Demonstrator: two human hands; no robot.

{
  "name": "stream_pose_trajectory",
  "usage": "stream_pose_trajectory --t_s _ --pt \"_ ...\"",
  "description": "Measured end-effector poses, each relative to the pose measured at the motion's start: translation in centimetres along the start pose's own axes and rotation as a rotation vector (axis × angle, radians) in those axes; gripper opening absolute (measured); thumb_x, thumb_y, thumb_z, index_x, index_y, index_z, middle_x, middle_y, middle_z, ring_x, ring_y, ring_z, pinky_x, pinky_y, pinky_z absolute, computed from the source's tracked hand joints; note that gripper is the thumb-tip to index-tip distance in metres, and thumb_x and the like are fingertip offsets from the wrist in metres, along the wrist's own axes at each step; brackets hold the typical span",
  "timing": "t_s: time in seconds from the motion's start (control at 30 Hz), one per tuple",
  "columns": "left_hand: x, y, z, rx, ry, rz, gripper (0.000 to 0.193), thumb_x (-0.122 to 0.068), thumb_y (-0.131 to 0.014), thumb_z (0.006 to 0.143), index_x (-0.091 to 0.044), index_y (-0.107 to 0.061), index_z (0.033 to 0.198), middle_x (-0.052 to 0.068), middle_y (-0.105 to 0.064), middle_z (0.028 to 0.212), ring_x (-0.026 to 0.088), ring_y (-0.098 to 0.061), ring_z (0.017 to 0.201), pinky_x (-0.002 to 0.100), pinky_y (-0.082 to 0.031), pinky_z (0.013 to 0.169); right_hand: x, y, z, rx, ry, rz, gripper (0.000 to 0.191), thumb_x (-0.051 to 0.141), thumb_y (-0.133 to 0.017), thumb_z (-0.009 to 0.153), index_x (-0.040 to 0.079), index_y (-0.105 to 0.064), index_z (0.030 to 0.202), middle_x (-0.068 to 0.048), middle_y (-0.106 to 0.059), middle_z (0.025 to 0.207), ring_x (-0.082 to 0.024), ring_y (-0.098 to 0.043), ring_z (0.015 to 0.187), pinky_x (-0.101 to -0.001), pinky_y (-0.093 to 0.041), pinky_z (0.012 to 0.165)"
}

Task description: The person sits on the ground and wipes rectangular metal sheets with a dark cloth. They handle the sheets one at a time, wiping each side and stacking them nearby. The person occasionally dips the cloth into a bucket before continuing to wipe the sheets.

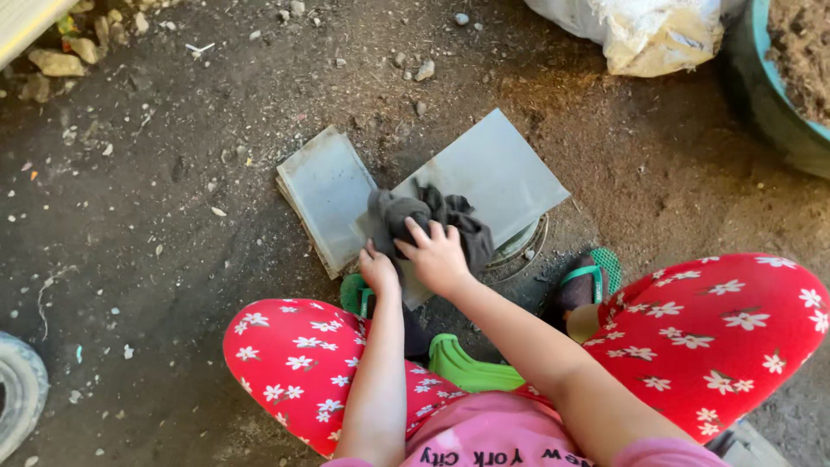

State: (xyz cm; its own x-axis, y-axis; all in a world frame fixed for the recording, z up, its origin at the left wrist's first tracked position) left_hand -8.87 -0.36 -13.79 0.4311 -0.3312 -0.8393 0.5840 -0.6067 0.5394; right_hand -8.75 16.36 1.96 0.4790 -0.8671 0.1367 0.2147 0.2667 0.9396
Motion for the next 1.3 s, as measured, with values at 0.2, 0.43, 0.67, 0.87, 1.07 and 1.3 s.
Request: stream_pose_trajectory --t_s 0.2,0.43,0.67,0.87,1.07,1.3 --pt "-0.6 0.2 0.0 0.019 0.071 -0.070 0.048 -0.040 -0.053 0.105 0.006 -0.065 0.104 0.026 -0.071 0.101 0.042 -0.066 0.091 0.047 -0.051 0.084 -18.6 2.4 -6.0 -0.175 -0.413 -0.127 0.040 0.017 -0.074 0.078 0.033 -0.078 0.114 -0.002 -0.056 0.143 -0.036 -0.054 0.112 -0.0535 -0.043 0.086" --pt "-3.3 -0.4 0.5 0.298 0.332 -0.679 0.032 -0.033 -0.059 0.102 -0.003 -0.067 0.113 0.003 -0.071 0.113 0.015 -0.065 0.103 0.033 -0.051 0.091 -34.5 8.8 -4.8 -0.098 -0.814 -0.044 0.044 0.012 -0.072 0.080 0.028 -0.077 0.121 -0.017 -0.049 0.138 -0.046 -0.046 0.117 -0.0590 -0.043 0.093" --pt "-10.4 3.9 2.6 0.156 -0.287 -0.751 0.019 -0.018 -0.059 0.112 -0.001 -0.054 0.103 -0.002 -0.049 0.095 0.009 -0.044 0.089 0.026 -0.041 0.080 -24.6 21.4 4.4 -0.557 -0.271 0.396 0.049 -0.002 -0.062 0.088 0.013 -0.073 0.134 -0.019 -0.057 0.137 -0.040 -0.056 0.130 -0.0435 -0.048 0.114" --pt "-14.0 5.9 2.8 0.213 -0.580 -0.626 0.005 -0.006 -0.056 0.104 -0.002 -0.055 0.103 -0.004 -0.055 0.089 0.006 -0.046 0.086 0.022 -0.044 0.078 -2.3 24.9 8.1 -0.537 0.160 0.200 0.052 0.002 -0.070 0.072 0.023 -0.077 0.119 -0.014 -0.057 0.137 -0.041 -0.054 0.120 -0.0520 -0.046 0.094" --pt "-13.2 6.8 3.6 0.177 -0.517 -0.600 0.020 -0.008 -0.059 0.107 -0.004 -0.048 0.091 -0.003 -0.044 0.084 0.007 -0.039 0.082 0.023 -0.039 0.073 -3.3 18.7 7.4 -0.310 0.008 -0.011 0.048 0.008 -0.071 0.081 0.033 -0.077 0.122 -0.006 -0.059 0.136 -0.038 -0.053 0.114 -0.0557 -0.045 0.087" --pt "-11.8 7.0 3.7 0.147 -0.359 -0.713 0.018 -0.014 -0.057 0.107 -0.006 -0.051 0.093 -0.005 -0.046 0.085 0.007 -0.040 0.082 0.023 -0.038 0.073 -31.1 13.7 1.0 -0.075 -0.816 0.050 0.047 0.004 -0.067 0.076 0.033 -0.081 0.110 -0.016 -0.056 0.129 -0.049 -0.048 0.117 -0.0611 -0.041 0.094"
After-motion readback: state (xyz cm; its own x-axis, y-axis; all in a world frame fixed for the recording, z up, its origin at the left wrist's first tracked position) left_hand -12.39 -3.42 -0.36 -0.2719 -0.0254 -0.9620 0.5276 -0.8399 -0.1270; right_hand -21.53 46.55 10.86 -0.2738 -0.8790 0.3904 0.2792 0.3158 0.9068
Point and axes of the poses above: each hand's wrist, its own z-axis towards the middle knuckle, its own y-axis out of the back of the hand, x = y × z, the point moved 6 cm from there along z, towards the middle knuckle
